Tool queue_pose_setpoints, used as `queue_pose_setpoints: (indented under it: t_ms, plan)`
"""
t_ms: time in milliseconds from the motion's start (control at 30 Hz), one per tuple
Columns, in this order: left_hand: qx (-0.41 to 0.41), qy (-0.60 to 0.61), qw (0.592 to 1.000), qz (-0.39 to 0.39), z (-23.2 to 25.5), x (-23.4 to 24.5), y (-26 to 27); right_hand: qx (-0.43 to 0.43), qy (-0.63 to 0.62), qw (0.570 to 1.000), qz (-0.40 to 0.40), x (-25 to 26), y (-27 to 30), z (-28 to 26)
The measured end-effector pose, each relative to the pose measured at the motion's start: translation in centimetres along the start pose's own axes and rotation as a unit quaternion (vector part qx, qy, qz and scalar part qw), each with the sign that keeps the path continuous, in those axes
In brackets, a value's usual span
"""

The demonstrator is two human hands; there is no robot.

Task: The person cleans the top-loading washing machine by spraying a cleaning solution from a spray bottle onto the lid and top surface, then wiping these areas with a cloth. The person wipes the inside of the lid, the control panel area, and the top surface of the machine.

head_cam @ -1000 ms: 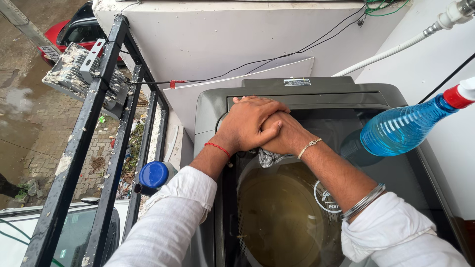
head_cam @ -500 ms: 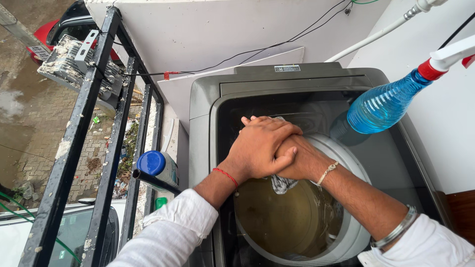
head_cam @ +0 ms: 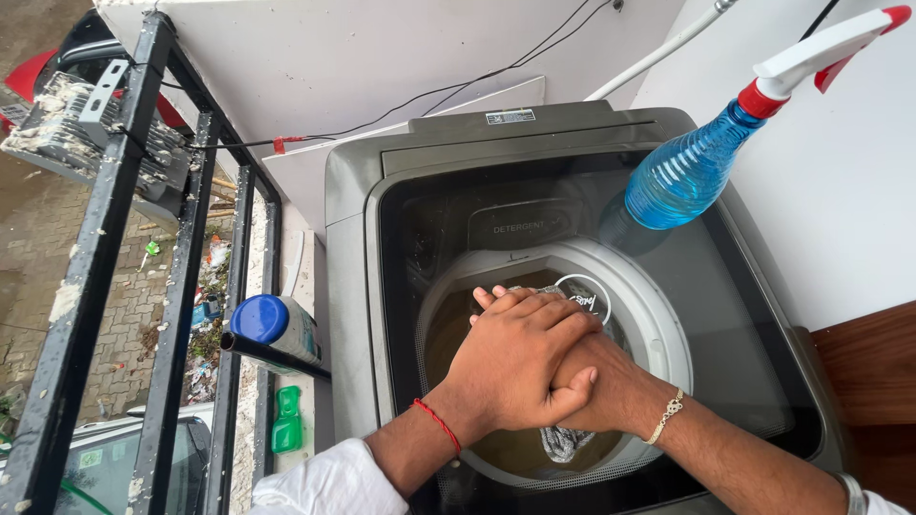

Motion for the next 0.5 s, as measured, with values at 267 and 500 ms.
queue_pose_setpoints:
  t_ms: [267,500]
  plan:
    - [-0.042,0.022,0.998,-0.05,-1.4,0.7,-1.7,-0.006,-0.027,0.999,0.016,-0.2,-0.6,1.0]
    - [-0.05,0.035,0.996,-0.072,-3.4,0.9,-4.9,-0.038,-0.004,0.999,0.035,-0.2,-1.5,4.3]
Point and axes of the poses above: each hand's wrist, its own y-axis away from the middle knuckle, its own x-axis out of the back of the hand, z = x × y, the point moved 3 cm from there along -y, towards the middle knuckle, and after that the axes turned 13 degrees about y, right-handed, at the moved point
